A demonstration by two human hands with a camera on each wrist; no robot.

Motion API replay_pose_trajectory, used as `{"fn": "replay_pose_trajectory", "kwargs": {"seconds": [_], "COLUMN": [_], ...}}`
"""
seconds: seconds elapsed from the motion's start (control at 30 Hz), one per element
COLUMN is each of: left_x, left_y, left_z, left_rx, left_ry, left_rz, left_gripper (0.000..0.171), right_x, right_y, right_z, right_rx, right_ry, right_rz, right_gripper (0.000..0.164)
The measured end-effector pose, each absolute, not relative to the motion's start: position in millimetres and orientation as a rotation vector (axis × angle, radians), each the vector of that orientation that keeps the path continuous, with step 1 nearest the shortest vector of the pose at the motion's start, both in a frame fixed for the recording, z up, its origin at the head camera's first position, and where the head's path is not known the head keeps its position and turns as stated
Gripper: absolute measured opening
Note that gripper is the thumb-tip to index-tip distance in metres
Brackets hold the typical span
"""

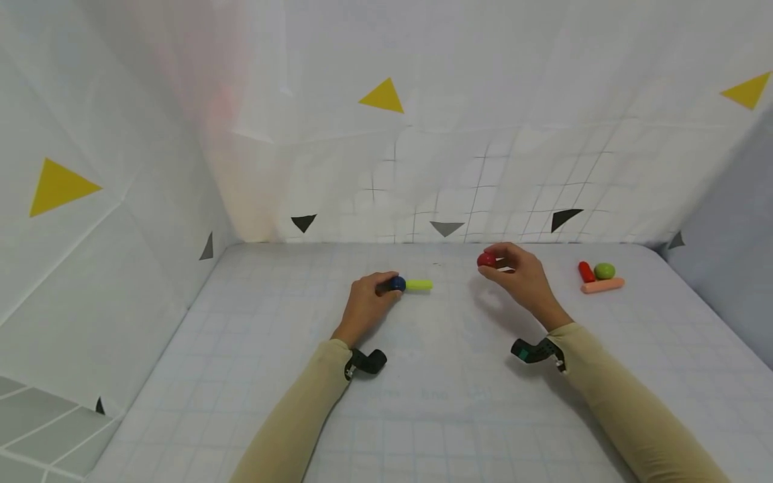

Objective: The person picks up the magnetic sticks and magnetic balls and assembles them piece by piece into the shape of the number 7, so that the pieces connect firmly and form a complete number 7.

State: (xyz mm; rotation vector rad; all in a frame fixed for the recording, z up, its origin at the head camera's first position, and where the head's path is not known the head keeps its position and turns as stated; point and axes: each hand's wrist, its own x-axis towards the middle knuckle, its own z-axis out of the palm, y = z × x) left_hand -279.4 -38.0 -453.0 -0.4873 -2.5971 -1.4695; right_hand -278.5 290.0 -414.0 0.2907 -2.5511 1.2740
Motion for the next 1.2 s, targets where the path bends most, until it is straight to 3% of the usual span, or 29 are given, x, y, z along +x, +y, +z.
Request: {"fn": "replay_pose_trajectory", "kwargs": {"seconds": [1.2], "left_x": [-279.4], "left_y": [-38.0], "left_z": [-452.3], "left_rx": [-0.469], "left_ry": [-2.614], "left_rz": [-1.47], "left_gripper": [0.042], "right_x": [-279.8], "right_y": [249.0], "right_z": [-427.7], "right_rx": [0.462], "right_ry": [-2.626], "right_rz": [1.316], "right_gripper": [0.037]}}
